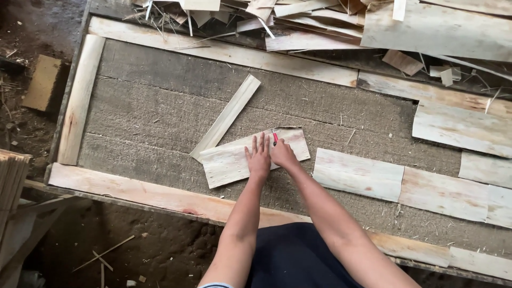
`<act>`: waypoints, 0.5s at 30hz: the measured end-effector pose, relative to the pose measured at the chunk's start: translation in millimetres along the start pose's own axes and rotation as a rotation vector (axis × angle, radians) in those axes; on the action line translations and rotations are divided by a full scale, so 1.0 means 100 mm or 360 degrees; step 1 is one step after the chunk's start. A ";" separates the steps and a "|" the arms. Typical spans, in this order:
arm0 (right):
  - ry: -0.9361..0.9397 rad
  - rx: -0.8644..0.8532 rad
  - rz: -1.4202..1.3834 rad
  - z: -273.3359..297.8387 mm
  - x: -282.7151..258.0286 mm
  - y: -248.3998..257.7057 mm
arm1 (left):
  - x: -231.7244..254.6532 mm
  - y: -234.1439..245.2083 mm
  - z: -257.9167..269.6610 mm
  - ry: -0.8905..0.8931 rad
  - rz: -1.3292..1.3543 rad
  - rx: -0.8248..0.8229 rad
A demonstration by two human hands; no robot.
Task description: Cutting and fitting thin wood veneer pieces using a utility knife on a workbench.
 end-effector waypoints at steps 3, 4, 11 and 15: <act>-0.0011 0.0002 0.0044 -0.52 0.37 -0.12 | -0.01 -0.04 -0.04 0.0016 -0.0010 0.0015; -0.0009 0.0005 0.0044 -0.29 0.18 -0.02 | 0.00 -0.01 -0.07 0.0015 -0.0010 0.0018; -0.0021 -0.0020 0.0048 -0.43 0.33 0.00 | 0.00 -0.01 -0.01 0.0022 0.0000 0.0019; 0.0003 -0.0038 0.0087 -0.43 0.33 -0.02 | -0.01 -0.02 0.01 0.0029 0.0001 -0.0001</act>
Point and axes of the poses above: each hand's wrist, its own z-axis away from the middle knuckle, its own y-axis out of the back of the hand, x = y × z, the point moved 6 cm from there along -z, towards the middle knuckle, and after that the axes turned 11 degrees about -z, right-handed, at the moved point
